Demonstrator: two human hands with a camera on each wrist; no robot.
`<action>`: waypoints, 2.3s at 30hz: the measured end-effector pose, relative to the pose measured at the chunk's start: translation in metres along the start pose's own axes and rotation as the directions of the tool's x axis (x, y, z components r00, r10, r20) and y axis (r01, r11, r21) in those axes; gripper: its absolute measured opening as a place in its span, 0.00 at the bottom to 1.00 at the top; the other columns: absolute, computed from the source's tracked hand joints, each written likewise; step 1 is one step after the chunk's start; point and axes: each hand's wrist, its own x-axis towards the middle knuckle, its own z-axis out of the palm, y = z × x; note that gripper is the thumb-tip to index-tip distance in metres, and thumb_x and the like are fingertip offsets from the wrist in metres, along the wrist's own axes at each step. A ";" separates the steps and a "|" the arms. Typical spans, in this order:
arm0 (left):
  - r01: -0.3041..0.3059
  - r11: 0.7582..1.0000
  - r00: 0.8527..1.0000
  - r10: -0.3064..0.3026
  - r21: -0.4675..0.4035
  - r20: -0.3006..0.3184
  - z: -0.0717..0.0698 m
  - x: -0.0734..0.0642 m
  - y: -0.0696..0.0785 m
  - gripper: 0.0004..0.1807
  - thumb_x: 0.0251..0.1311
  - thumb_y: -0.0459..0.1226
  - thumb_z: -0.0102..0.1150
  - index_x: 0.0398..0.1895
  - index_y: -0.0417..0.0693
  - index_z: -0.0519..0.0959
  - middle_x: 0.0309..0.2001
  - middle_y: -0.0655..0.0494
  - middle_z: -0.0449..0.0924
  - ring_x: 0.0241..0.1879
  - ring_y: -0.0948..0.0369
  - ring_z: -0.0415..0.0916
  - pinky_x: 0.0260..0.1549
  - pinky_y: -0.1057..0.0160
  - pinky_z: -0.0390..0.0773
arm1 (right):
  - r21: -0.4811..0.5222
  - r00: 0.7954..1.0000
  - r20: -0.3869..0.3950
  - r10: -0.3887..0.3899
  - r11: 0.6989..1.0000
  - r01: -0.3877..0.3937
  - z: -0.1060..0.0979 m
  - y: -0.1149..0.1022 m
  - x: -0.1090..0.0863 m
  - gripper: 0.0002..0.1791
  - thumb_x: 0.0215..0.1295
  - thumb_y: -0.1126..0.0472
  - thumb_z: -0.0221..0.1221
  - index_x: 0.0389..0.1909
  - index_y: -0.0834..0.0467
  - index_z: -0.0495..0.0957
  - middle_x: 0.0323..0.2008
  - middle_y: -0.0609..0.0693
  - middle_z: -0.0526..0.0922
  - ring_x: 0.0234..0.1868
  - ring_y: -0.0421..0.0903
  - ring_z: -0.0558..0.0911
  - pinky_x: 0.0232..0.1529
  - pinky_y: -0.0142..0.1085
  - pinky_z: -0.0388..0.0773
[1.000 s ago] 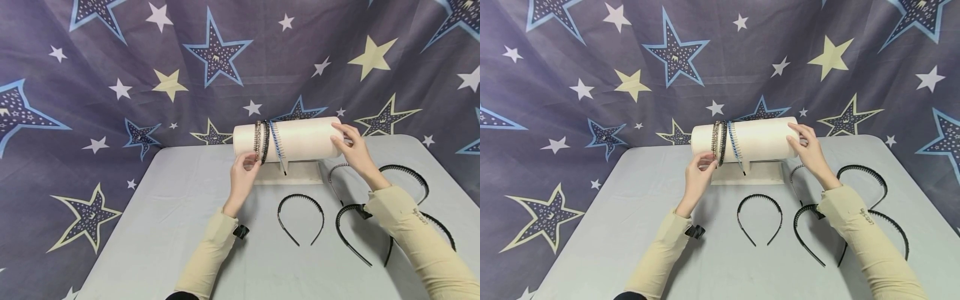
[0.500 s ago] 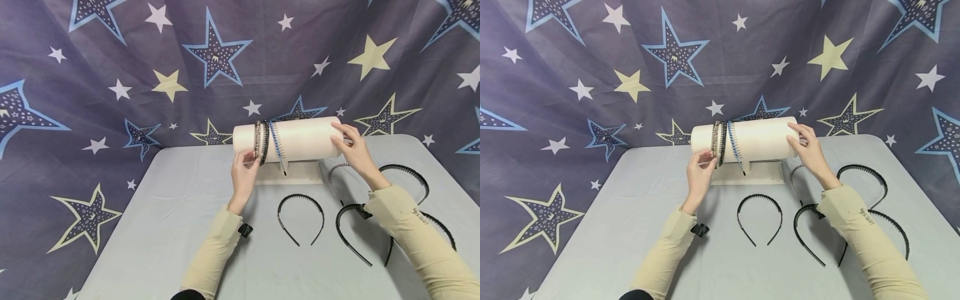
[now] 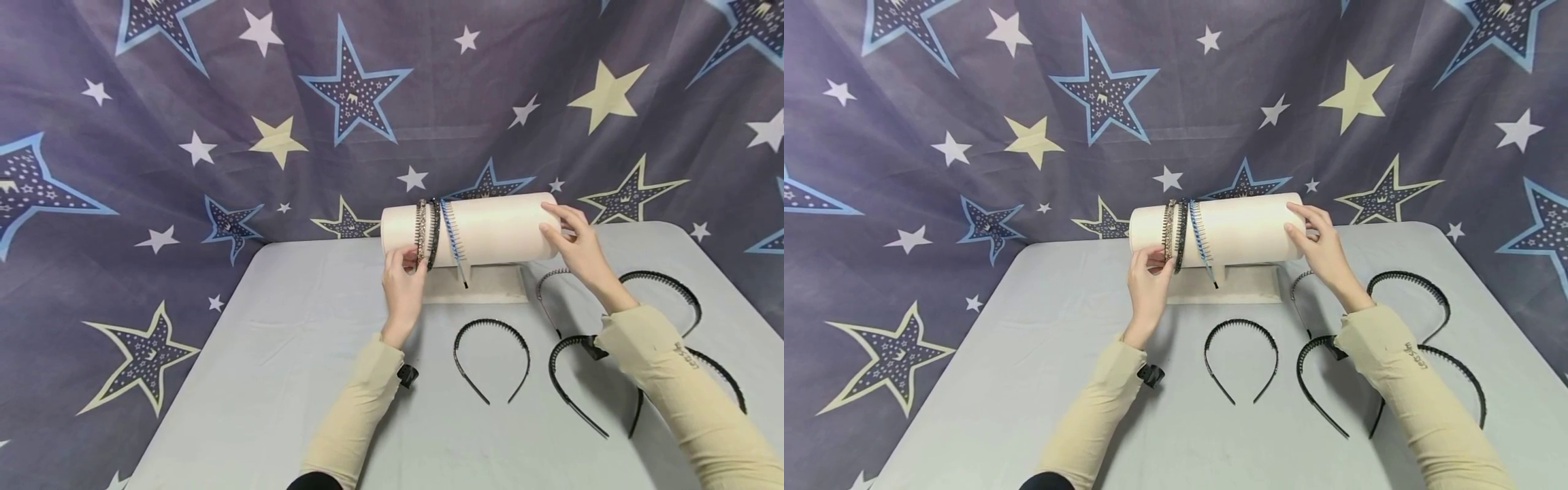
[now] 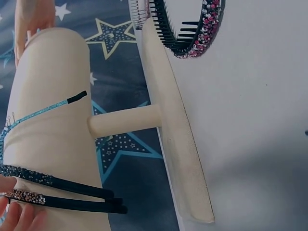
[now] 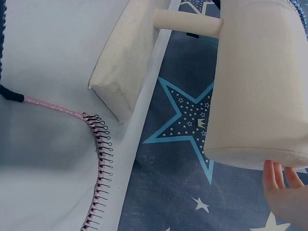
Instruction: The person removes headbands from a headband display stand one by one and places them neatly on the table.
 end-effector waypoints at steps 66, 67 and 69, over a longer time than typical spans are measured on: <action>0.019 0.999 0.983 -0.026 -0.039 -0.180 -0.033 0.010 -0.033 0.08 0.46 0.25 0.61 0.31 0.32 0.75 0.31 0.44 0.74 0.30 0.54 0.75 0.28 0.66 0.81 | -0.011 1.000 0.003 0.005 1.000 -0.004 0.001 0.002 0.000 0.22 0.64 0.64 0.49 0.58 0.66 0.64 0.55 0.63 0.60 0.44 0.36 0.65 0.38 0.14 0.65; 0.016 0.999 0.983 -0.024 -0.046 -0.183 -0.034 0.010 -0.033 0.08 0.46 0.25 0.61 0.31 0.32 0.74 0.31 0.44 0.74 0.31 0.54 0.75 0.28 0.66 0.81 | -0.011 1.000 0.003 0.005 1.000 -0.005 0.001 0.002 0.000 0.22 0.64 0.63 0.49 0.58 0.66 0.64 0.55 0.63 0.60 0.44 0.36 0.65 0.38 0.14 0.65; 0.010 0.998 0.981 -0.020 -0.055 -0.193 -0.035 0.010 -0.034 0.08 0.46 0.25 0.60 0.31 0.32 0.75 0.31 0.43 0.74 0.30 0.54 0.75 0.27 0.66 0.81 | -0.009 1.000 0.006 0.007 1.000 -0.007 0.001 0.002 0.000 0.22 0.64 0.64 0.49 0.58 0.66 0.64 0.55 0.63 0.60 0.44 0.36 0.65 0.38 0.13 0.65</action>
